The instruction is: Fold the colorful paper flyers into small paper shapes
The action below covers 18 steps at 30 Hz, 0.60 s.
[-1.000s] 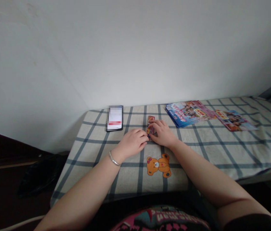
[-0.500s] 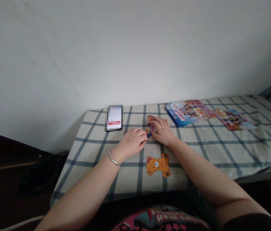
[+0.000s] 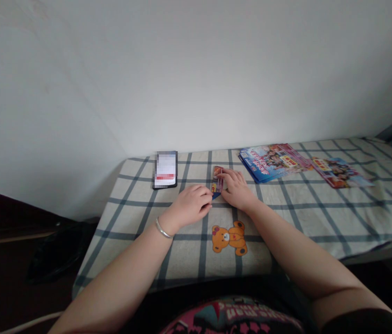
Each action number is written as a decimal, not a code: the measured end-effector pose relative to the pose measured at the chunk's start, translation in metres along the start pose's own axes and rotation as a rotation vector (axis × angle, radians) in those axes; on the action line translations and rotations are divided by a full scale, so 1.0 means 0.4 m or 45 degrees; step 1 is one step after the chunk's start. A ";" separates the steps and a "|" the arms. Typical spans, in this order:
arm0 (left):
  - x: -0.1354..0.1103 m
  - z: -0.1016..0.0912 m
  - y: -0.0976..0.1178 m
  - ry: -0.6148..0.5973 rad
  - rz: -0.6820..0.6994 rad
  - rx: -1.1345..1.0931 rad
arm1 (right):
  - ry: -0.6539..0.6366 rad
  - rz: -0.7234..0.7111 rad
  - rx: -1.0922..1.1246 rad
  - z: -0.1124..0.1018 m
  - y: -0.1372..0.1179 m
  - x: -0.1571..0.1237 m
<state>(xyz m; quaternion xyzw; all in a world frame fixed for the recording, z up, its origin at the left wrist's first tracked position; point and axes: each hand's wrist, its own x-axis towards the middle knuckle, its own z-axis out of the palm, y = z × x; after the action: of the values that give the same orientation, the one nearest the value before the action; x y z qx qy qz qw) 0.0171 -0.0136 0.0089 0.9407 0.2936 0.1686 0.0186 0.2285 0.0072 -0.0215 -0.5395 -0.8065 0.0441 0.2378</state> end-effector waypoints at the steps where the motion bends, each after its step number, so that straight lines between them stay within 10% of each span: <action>1: 0.000 0.001 0.000 0.001 0.001 -0.002 | 0.002 0.001 0.003 0.001 0.001 0.000; 18: -0.004 0.020 0.001 0.027 0.096 -0.094 | 0.086 -0.006 -0.002 0.016 0.028 0.006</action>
<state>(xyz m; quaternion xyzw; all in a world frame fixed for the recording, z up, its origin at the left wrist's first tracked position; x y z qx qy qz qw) 0.0186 -0.0143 0.0009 0.9480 0.2517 0.1896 0.0437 0.2345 0.0152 -0.0302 -0.5389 -0.7994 0.0247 0.2645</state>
